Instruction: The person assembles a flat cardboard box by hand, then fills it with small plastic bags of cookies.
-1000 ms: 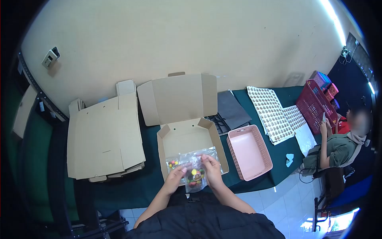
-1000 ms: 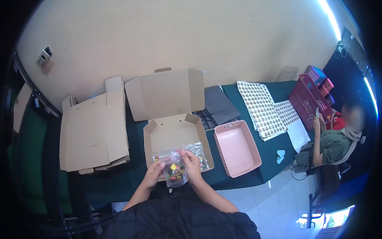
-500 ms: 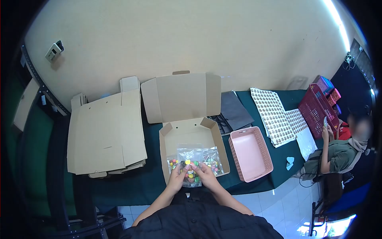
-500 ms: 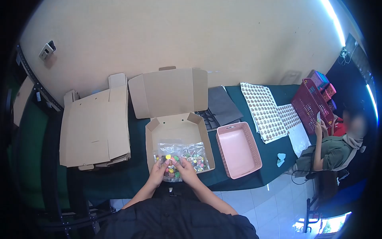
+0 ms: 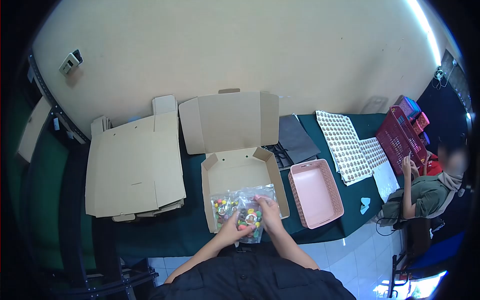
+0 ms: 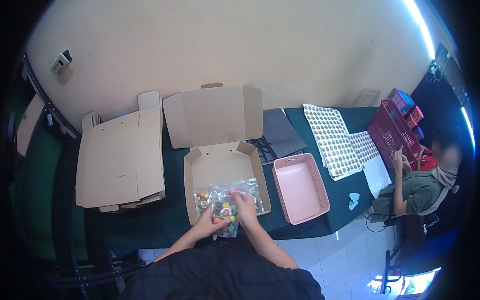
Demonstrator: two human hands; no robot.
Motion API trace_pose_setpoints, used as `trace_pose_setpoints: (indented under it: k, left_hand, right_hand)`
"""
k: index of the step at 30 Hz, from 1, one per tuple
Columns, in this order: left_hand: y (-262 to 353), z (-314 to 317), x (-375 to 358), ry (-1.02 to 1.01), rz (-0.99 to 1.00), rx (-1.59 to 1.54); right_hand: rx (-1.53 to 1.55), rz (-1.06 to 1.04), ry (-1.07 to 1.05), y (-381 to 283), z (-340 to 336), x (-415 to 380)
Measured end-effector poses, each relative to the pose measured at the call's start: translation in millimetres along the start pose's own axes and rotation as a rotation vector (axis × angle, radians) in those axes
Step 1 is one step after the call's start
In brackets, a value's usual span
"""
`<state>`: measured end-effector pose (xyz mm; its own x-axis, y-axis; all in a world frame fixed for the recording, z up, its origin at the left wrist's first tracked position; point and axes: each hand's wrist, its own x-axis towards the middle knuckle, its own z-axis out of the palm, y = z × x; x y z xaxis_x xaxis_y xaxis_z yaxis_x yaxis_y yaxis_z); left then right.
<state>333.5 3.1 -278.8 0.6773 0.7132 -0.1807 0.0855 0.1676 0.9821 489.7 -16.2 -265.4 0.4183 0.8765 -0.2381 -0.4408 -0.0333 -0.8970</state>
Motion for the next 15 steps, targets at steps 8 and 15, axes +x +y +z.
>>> trace_pose_setpoints:
  k: [8,15]
  left_hand:
    - [12,-10,15,0.269,0.329,-0.195]
    - [20,-40,6,0.147,0.176,-0.105]
  right_hand:
    - [-0.625,-0.341,-0.357,-26,5,-21]
    - [-0.502,-0.168,-0.523,-32,0,-23]
